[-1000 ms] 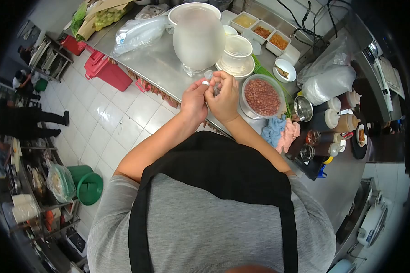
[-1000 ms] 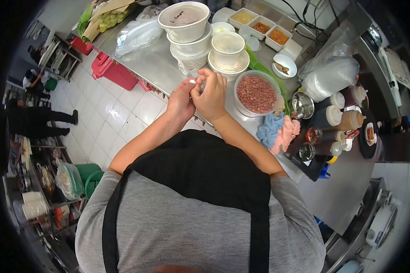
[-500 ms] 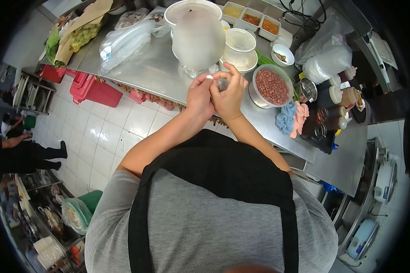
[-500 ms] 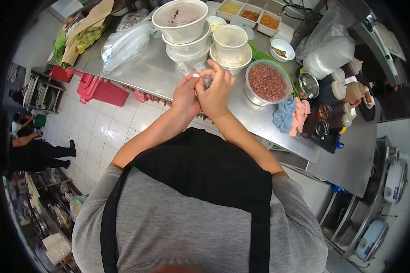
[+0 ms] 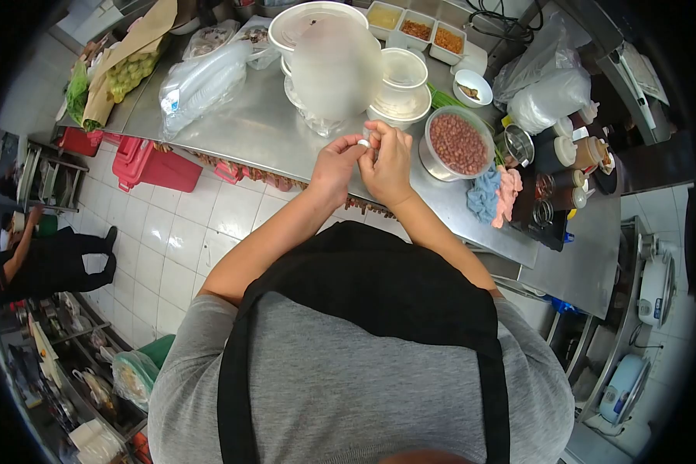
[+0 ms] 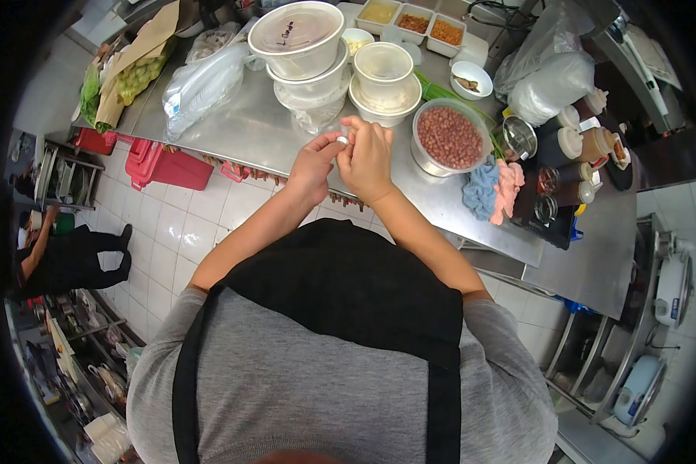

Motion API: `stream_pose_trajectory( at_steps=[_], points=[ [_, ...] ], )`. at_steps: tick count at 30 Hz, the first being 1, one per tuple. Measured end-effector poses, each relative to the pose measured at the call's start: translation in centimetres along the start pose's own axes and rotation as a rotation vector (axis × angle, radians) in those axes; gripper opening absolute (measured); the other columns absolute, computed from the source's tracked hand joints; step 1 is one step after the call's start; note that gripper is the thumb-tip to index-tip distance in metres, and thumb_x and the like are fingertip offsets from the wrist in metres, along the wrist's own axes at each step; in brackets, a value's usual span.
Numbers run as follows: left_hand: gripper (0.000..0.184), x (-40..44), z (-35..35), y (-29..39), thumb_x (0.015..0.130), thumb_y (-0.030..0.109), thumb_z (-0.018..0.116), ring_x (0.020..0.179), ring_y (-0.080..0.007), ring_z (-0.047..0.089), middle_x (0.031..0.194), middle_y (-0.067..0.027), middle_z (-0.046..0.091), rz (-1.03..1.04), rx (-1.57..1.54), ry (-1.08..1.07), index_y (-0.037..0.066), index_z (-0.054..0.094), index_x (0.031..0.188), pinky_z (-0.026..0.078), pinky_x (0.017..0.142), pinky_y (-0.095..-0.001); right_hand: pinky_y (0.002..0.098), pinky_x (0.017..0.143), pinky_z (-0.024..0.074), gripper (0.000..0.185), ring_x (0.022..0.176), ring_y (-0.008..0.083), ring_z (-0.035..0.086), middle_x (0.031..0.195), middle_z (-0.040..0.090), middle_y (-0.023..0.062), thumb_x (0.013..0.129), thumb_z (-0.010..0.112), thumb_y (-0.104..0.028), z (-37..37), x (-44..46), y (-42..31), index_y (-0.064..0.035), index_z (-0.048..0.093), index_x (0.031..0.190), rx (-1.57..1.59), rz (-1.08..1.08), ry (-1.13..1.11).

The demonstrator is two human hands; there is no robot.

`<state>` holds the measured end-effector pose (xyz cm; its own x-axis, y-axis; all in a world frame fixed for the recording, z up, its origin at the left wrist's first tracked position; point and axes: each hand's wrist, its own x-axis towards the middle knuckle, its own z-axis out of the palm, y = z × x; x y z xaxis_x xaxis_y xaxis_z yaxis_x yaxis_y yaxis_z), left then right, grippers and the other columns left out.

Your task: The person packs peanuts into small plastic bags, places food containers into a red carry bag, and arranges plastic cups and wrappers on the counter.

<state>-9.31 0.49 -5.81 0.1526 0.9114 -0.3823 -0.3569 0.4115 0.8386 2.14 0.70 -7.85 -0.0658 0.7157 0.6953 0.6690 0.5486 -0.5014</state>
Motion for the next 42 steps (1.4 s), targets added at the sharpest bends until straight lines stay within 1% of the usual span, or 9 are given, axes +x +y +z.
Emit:
stream_pose_trajectory(
  at_steps=[8,14,17,20,26,30,32,36,42],
  points=[
    [0.017,2.2,-1.7,-1.3,0.079,0.001,0.064,0.085,-0.0104,0.055,0.092,-0.0033,0.059,0.318,0.175,-0.088,0.000,0.059,0.095,0.043,0.079,-0.0235,0.0358,0.073,0.0365,0.046,0.075,0.0224,0.047,0.077,0.050,0.0051,0.069,0.058,0.000,0.0,-0.1,1.0,-0.0066,0.048,0.113,0.118,0.092,-0.057],
    [0.013,2.8,-2.8,-0.8,0.080,0.008,0.067,0.094,-0.0165,0.053,0.095,-0.0045,0.061,0.576,0.785,-0.122,0.004,0.062,0.091,0.040,0.089,-0.0302,0.0364,0.075,0.0366,0.046,0.075,0.0232,0.048,0.078,0.051,0.0059,0.069,0.058,0.001,0.7,-0.9,2.5,-0.0069,0.047,0.113,0.191,0.131,-0.091],
    [0.012,3.4,-3.4,-0.9,0.080,0.010,0.068,0.101,-0.0179,0.050,0.097,-0.0054,0.059,0.680,0.836,-0.180,0.005,0.062,0.089,0.035,0.094,-0.0330,0.0376,0.076,0.0359,0.047,0.074,0.0245,0.048,0.078,0.050,0.0063,0.068,0.057,0.002,0.7,-1.0,2.9,-0.0071,0.047,0.113,0.232,0.122,-0.095],
    [0.011,3.7,-3.8,-0.7,0.078,0.012,0.070,0.103,-0.0222,0.047,0.101,-0.0061,0.056,0.660,0.824,-0.239,0.007,0.063,0.085,0.036,0.093,-0.0340,0.0370,0.075,0.0376,0.047,0.073,0.0243,0.047,0.079,0.051,0.0068,0.068,0.057,0.003,0.5,-1.0,3.3,-0.0066,0.046,0.113,0.279,0.104,-0.135],
    [0.011,3.4,-4.1,-1.8,0.084,0.019,0.066,0.099,-0.0129,0.047,0.090,0.0008,0.053,0.301,0.471,-0.338,0.009,0.062,0.087,0.034,0.092,-0.0304,0.0336,0.069,0.0426,0.045,0.074,0.0212,0.050,0.078,0.051,0.0060,0.070,0.059,0.004,-0.4,-0.9,3.3,-0.0045,0.044,0.112,0.470,0.206,-0.274],
    [0.010,3.5,-3.3,-2.8,0.085,0.021,0.066,0.093,-0.0107,0.047,0.083,0.0020,0.053,0.007,0.075,-0.136,0.011,0.063,0.089,0.036,0.084,-0.0265,0.0313,0.068,0.0443,0.045,0.072,0.0196,0.054,0.080,0.055,0.0077,0.072,0.062,0.002,-0.2,-1.0,3.5,-0.0032,0.042,0.112,0.320,0.087,-0.069],
    [0.010,1.9,-1.4,-1.8,0.085,0.020,0.066,0.088,-0.0103,0.048,0.082,0.0020,0.054,-0.073,-0.040,-0.002,0.012,0.064,0.090,0.036,0.080,-0.0243,0.0291,0.067,0.0453,0.047,0.071,0.0171,0.055,0.081,0.058,0.0078,0.073,0.063,0.002,-1.0,-1.0,1.9,-0.0025,0.040,0.114,0.347,0.242,-0.087],
    [0.010,2.8,-0.8,-3.8,0.085,0.017,0.065,0.078,-0.0114,0.051,0.082,0.0004,0.057,0.224,0.163,0.083,0.008,0.066,0.086,0.039,0.074,-0.0242,0.0235,0.069,0.0483,0.052,0.074,0.0114,0.059,0.088,0.063,0.0100,0.075,0.067,0.003,-2.0,-0.2,1.1,-0.0013,0.035,0.116,0.607,0.637,-0.095],
    [0.011,2.5,-0.2,-3.0,0.081,0.010,0.066,0.076,-0.0145,0.057,0.076,-0.0082,0.064,0.596,0.687,0.093,-0.001,0.067,0.082,0.044,0.072,-0.0284,0.0238,0.067,0.0499,0.056,0.073,0.0134,0.062,0.084,0.063,0.0133,0.073,0.068,0.007,-2.7,0.0,2.7,-0.0004,0.033,0.116,0.750,0.749,-0.109]
  ],
)
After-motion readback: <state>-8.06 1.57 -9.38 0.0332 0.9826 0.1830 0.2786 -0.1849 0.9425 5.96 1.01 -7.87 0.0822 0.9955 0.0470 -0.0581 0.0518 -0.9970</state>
